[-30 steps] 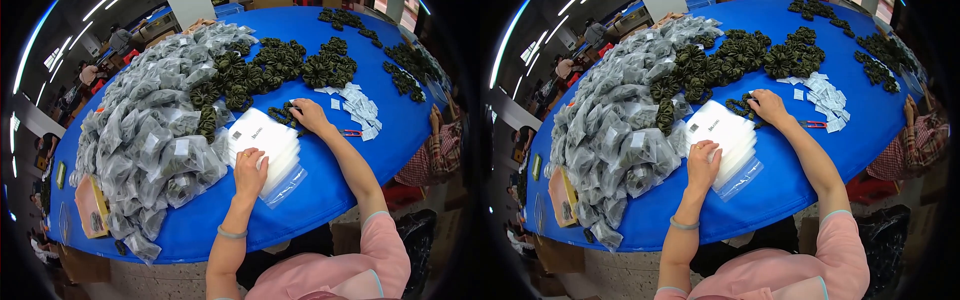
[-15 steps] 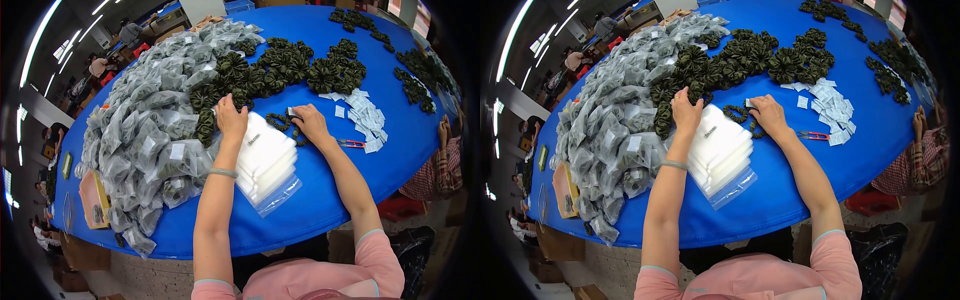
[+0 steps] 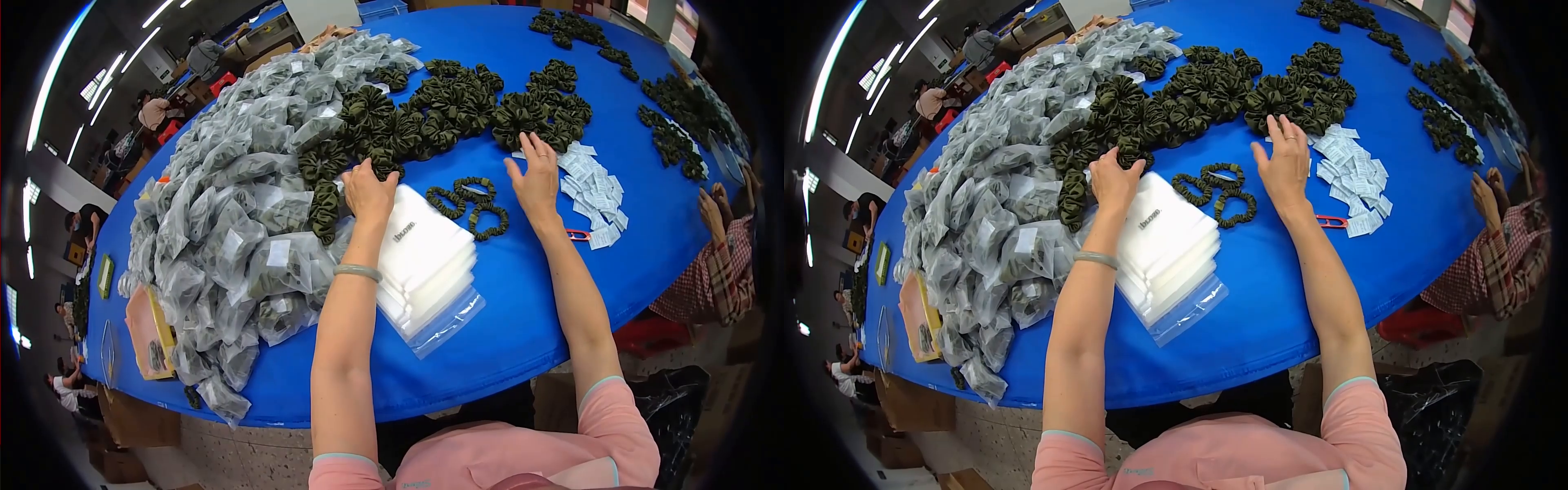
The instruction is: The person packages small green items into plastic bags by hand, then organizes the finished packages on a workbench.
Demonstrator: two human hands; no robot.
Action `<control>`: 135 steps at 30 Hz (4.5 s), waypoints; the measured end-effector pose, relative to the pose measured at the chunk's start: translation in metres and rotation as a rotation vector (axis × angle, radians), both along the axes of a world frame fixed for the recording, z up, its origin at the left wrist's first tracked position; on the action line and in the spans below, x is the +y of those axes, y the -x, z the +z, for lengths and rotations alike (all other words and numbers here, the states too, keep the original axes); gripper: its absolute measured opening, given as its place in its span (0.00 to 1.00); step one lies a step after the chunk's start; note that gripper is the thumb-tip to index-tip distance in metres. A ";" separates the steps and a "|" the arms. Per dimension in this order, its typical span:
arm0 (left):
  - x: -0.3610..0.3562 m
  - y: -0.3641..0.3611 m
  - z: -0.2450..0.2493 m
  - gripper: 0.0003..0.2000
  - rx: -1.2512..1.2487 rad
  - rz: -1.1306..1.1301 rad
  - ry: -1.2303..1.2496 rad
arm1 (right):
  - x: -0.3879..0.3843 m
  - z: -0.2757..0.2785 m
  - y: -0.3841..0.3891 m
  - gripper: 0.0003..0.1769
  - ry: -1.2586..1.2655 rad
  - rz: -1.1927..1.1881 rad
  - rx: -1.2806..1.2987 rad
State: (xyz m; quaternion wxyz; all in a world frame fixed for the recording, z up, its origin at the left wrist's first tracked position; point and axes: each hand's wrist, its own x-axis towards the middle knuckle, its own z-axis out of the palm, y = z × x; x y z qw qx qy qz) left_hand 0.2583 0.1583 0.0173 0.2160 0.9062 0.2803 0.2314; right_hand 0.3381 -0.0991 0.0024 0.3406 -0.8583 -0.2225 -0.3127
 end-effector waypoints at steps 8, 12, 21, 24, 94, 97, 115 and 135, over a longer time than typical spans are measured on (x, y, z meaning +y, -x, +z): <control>0.013 0.003 0.003 0.18 -0.198 0.002 0.506 | 0.027 -0.014 0.024 0.22 0.474 0.205 0.346; -0.002 0.035 0.014 0.14 -0.607 -0.126 1.340 | 0.028 -0.021 0.024 0.20 0.509 0.172 0.129; -0.168 0.118 0.017 0.14 -0.398 -0.792 -0.069 | -0.050 0.075 0.060 0.17 -0.324 0.182 0.336; -0.196 0.133 -0.006 0.19 -0.265 -0.898 -0.131 | -0.082 0.085 0.101 0.17 -0.251 0.147 0.386; -0.076 0.120 0.015 0.03 0.236 -0.491 -0.492 | -0.197 -0.047 0.181 0.22 -0.963 0.388 0.854; -0.069 0.111 0.002 0.02 0.275 -0.547 -0.481 | -0.202 -0.050 0.178 0.22 -0.971 0.373 0.848; -0.100 0.131 0.021 0.05 -0.259 -0.274 -0.242 | -0.214 -0.053 0.181 0.22 -1.021 0.353 0.795; -0.189 0.202 0.006 0.05 -0.086 -0.649 0.090 | -0.120 -0.001 0.288 0.25 0.303 0.389 0.115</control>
